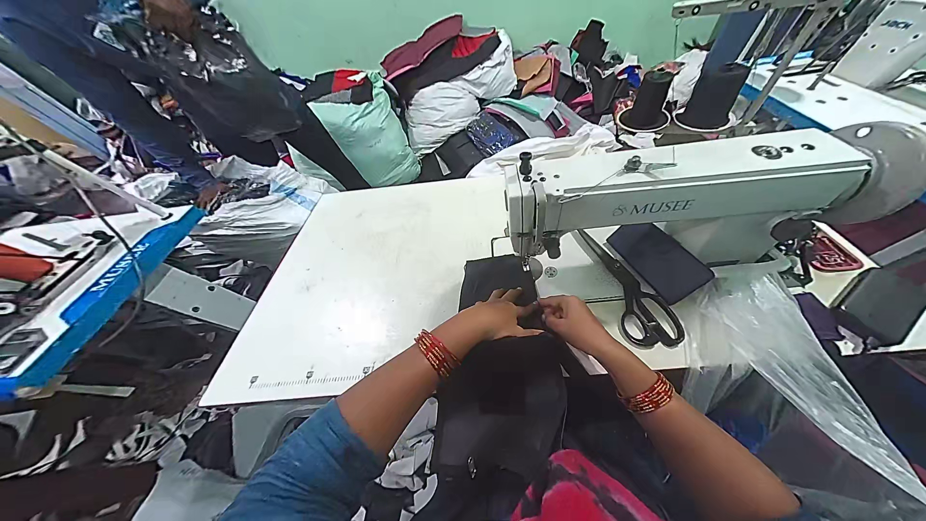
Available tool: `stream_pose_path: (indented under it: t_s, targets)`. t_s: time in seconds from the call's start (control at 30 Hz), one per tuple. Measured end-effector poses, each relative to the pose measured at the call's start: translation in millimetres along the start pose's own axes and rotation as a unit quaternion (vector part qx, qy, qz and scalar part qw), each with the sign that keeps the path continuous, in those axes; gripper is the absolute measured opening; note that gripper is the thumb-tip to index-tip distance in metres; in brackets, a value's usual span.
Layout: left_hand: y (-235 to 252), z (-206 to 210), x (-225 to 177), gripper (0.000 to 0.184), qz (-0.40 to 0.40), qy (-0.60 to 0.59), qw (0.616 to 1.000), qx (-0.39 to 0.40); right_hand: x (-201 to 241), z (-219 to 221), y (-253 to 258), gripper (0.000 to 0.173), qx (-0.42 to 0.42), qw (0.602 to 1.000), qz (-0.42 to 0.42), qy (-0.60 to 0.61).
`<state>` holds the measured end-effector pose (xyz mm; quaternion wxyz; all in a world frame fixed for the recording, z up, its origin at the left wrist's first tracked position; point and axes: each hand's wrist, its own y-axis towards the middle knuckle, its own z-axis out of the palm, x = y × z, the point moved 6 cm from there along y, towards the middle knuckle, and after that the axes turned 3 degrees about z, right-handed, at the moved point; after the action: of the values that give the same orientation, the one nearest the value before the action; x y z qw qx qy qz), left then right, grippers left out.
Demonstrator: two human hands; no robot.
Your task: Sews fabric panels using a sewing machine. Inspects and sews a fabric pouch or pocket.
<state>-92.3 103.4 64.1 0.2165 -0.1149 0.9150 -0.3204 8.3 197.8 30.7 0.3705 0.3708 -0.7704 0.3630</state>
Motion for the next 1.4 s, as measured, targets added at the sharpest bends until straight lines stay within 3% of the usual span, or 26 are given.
stream_pose_path:
  t_s: [0.2, 0.37, 0.47, 0.53, 0.63, 0.73, 0.83, 1.0, 1.1, 1.23, 1.4]
  targets:
    - [-5, -2, 0, 0.064, 0.040, -0.027, 0.999, -0.009, 18, 4, -10, 0.039, 0.028, 0.990, 0.003, -0.141]
    - [-7, -5, 2, 0.046, 0.072, -0.051, 0.996, -0.033, 26, 20, -18, 0.042, 0.022, 0.963, -0.031, -0.267]
    - [-7, -14, 4, 0.037, 0.076, -0.043, 0.993, -0.082, 29, 24, -24, 0.044, 0.035, 0.956, -0.058, -0.286]
    - [-5, -19, 5, 0.043, 0.099, -0.014, 0.988, -0.116, 30, 24, -24, 0.035, 0.033, 0.958, -0.078, -0.274]
    - [1, -22, 2, 0.067, 0.162, 0.088, 0.972, -0.143, 28, 24, -23, 0.030, 0.039, 0.962, -0.073, -0.260]
    - [11, -19, 0, 0.076, 0.139, 0.172, 0.970, -0.101, 24, 24, -21, 0.028, 0.027, 0.964, -0.075, -0.253]
    - [15, -14, 2, 0.078, 0.112, 0.171, 0.977, -0.058, 23, 25, -21, 0.029, 0.027, 0.965, -0.068, -0.250]
    - [4, -8, 9, 0.072, 0.107, 0.117, 0.985, -0.064, 27, 24, -24, 0.032, 0.011, 0.962, -0.082, -0.262]
    - [3, -8, 11, 0.078, 0.101, 0.096, 0.989, -0.040, 28, 25, -23, 0.035, 0.010, 0.959, -0.077, -0.271]
    - [8, -8, 13, 0.073, 0.156, 0.087, 0.983, -0.037, 29, 24, -19, 0.035, 0.017, 0.960, -0.066, -0.272]
    - [14, -22, 18, 0.070, 0.160, 0.058, 0.984, -0.049, 28, 19, -5, 0.034, 0.004, 0.965, -0.075, -0.253]
